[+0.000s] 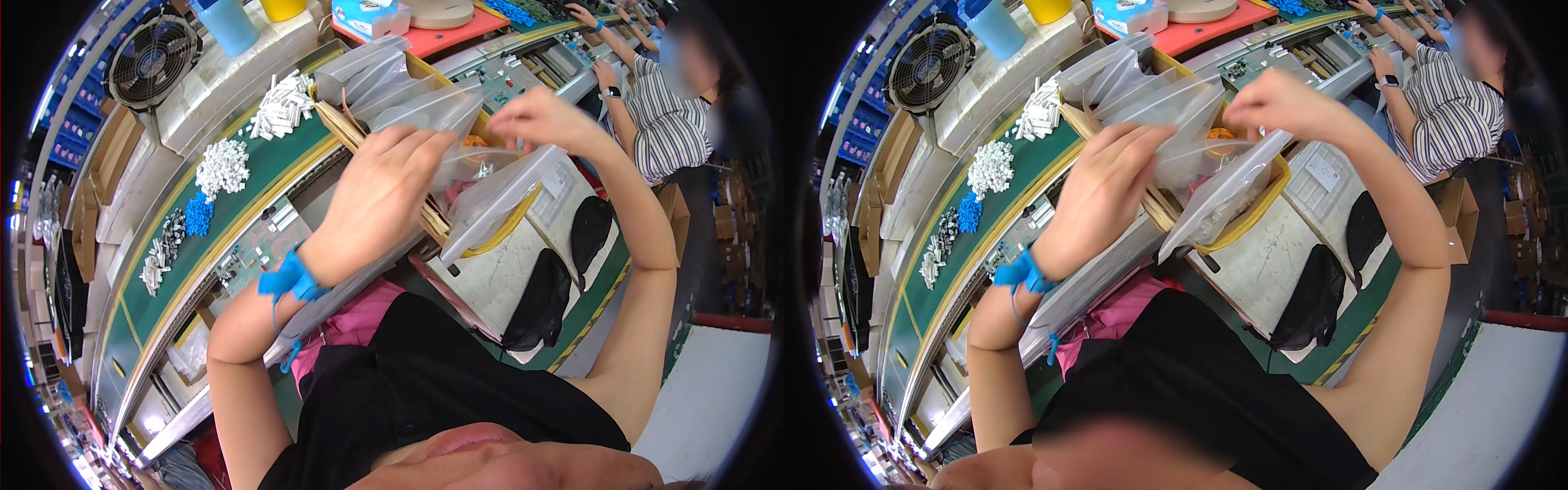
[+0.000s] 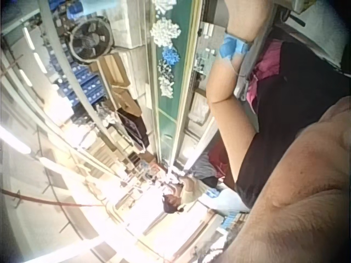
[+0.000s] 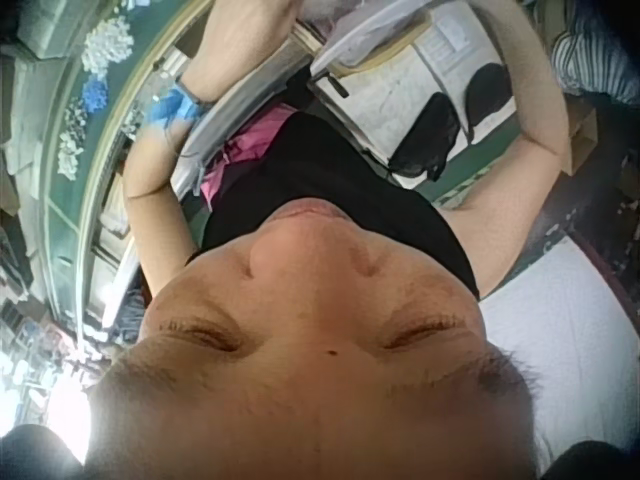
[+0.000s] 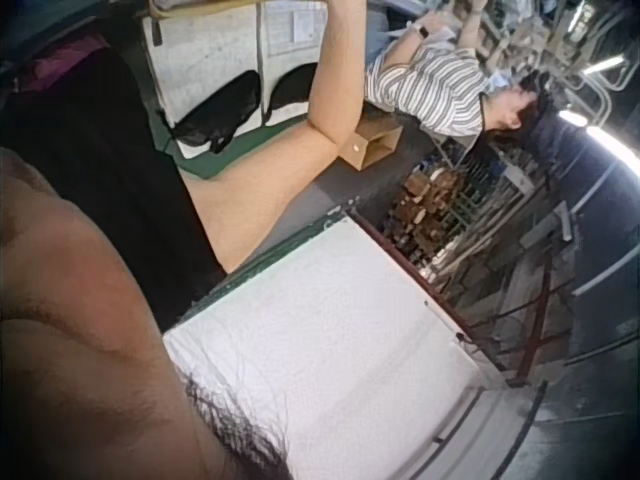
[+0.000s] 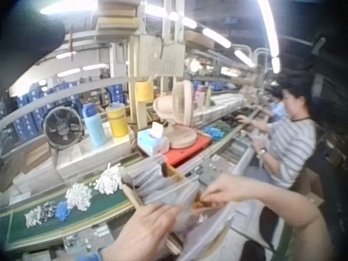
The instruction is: Assembling electronic components onto a printed circuit board on an assembly line.
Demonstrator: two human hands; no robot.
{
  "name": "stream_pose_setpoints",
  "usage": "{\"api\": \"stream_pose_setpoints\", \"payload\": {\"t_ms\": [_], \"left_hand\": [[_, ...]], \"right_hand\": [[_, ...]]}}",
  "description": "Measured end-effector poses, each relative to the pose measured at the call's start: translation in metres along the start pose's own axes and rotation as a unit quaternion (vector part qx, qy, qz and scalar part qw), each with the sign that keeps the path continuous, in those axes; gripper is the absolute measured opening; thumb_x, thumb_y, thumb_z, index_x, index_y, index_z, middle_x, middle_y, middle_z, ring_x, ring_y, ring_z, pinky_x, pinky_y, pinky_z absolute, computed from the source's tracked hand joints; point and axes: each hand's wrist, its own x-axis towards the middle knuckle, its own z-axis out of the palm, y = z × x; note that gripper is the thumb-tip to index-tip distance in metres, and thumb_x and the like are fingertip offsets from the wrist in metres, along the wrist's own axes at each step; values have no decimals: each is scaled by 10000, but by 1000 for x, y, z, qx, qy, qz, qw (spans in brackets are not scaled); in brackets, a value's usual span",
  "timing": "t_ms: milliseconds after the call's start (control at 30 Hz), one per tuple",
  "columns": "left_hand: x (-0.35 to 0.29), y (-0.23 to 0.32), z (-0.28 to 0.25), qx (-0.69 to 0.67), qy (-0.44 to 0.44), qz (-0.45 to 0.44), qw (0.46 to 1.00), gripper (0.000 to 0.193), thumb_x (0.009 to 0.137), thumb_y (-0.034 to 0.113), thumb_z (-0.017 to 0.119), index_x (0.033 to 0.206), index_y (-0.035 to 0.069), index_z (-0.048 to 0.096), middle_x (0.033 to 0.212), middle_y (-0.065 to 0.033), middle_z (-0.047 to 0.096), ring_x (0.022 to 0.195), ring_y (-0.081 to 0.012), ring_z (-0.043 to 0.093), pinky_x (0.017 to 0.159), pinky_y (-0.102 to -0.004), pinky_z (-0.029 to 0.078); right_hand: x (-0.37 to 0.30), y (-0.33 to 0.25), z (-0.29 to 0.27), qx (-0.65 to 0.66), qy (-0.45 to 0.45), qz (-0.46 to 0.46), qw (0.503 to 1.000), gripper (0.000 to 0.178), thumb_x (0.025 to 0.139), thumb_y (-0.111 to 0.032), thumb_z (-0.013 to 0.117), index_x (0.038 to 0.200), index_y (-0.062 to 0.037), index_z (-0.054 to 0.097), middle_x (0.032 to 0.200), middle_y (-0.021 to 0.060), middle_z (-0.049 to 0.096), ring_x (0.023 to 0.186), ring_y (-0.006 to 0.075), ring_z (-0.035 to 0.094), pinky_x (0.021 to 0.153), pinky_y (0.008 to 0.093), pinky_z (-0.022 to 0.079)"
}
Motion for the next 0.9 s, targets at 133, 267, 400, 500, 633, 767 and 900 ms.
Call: {"api": "stream_pose_setpoints", "payload": {"t_ms": [133, 267, 400, 500, 633, 767, 900], "left_hand": [[28, 0, 22, 30, -130, -25, 991, 301, 822, 94, 596, 1113, 17, 576, 885, -143, 654, 1005, -326, 554, 856, -415, 417], [30, 5, 28, 12, -158, -12, 987, 185, 832, 138, 589, 974, 39, 654, 818, -129, 654, 1004, -294, 560, 859, -408, 408], [25, 11, 29, 10, -143, 17, 989, 167, 835, 139, 588, 944, 39, 666, 821, -131, 650, 1012, -284, 560, 886, -391, 400], [22, 8, 20, -9, -56, 27, 998, 141, 817, 120, 574, 891, 23, 646, 816, -119, 654, 1005, -301, 564, 884, -393, 399], [23, -2, 9, -38, 11, -58, 998, 326, 771, 116, 660, 1074, 12, 599, 999, -147, 631, 1024, -330, 555, 876, -421, 423], [33, 3, 12, -110, 57, -107, 986, 405, 729, 191, 726, 1071, 14, 601, 1048, -166, 618, 1067, -349, 533, 890, -419, 424], [45, 10, 21, -113, 50, -152, 981, 516, 671, 254, 780, 1088, 12, 596, 962, -188, 639, 954, -355, 591, 826, -416, 469]], "right_hand": [[15, 2, 21, -282, -93, -64, 953, 226, 801, -164, 615, 978, -30, 661, 820, 160, 664, 722, 290, 650, 659, 354, 512], [21, 8, 42, -361, -95, -86, 924, 184, 784, -168, 585, 926, -62, 635, 841, 197, 642, 781, 380, 612, 686, 452, 492], [19, 14, 53, -478, -112, -108, 865, 213, 751, -214, 619, 877, -45, 646, 871, 195, 657, 818, 348, 651, 696, 434, 522], [16, 7, 43, -461, -94, -113, 875, 270, 735, -243, 633, 922, -49, 629, 907, 176, 659, 833, 330, 650, 700, 426, 524], [-10, -25, -2, -393, -2, -130, 910, 360, 713, -278, 683, 981, -44, 628, 885, 148, 661, 816, 305, 640, 681, 404, 516], [-19, -48, -15, -232, 76, -98, 965, 496, 710, -242, 760, 1123, -31, 583, 860, 99, 626, 789, 202, 605, 724, 317, 497], [-27, -72, -1, -95, 32, 36, 994, 450, 755, -235, 738, 1118, -18, 584, 903, 98, 619, 810, 172, 587, 734, 296, 481]]}}
